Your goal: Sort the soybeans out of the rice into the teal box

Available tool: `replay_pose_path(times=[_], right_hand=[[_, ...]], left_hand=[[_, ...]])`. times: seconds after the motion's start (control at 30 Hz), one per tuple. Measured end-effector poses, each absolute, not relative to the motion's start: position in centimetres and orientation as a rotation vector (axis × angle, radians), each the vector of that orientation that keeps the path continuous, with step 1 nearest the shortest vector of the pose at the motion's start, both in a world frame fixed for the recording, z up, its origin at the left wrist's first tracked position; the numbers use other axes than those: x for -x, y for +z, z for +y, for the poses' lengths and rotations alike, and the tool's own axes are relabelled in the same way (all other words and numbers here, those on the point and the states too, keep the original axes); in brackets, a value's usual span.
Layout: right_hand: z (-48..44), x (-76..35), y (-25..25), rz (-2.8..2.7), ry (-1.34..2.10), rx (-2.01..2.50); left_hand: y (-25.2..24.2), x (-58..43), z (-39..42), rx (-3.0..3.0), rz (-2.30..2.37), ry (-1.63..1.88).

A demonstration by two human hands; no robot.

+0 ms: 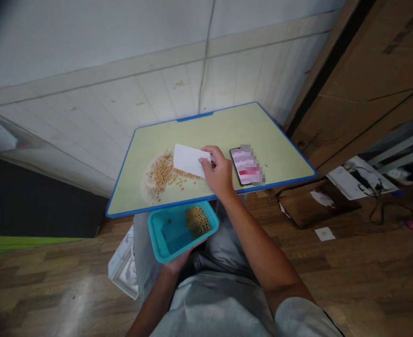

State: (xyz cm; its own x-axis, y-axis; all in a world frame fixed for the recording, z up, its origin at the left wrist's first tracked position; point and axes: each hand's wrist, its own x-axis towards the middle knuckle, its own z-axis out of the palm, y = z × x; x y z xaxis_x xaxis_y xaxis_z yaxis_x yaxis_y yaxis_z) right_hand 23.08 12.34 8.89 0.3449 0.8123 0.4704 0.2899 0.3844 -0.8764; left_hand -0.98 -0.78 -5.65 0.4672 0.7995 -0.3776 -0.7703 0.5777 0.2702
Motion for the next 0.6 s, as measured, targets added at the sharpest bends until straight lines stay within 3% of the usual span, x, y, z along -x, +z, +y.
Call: replay_pose_path(times=[0.6], right_hand=[[12.17, -23.05, 9.07, -1.324, 0.529, 1.156]], left_hand=[[-5.4, 0.73, -0.94, -0.15, 0.565, 0.967]])
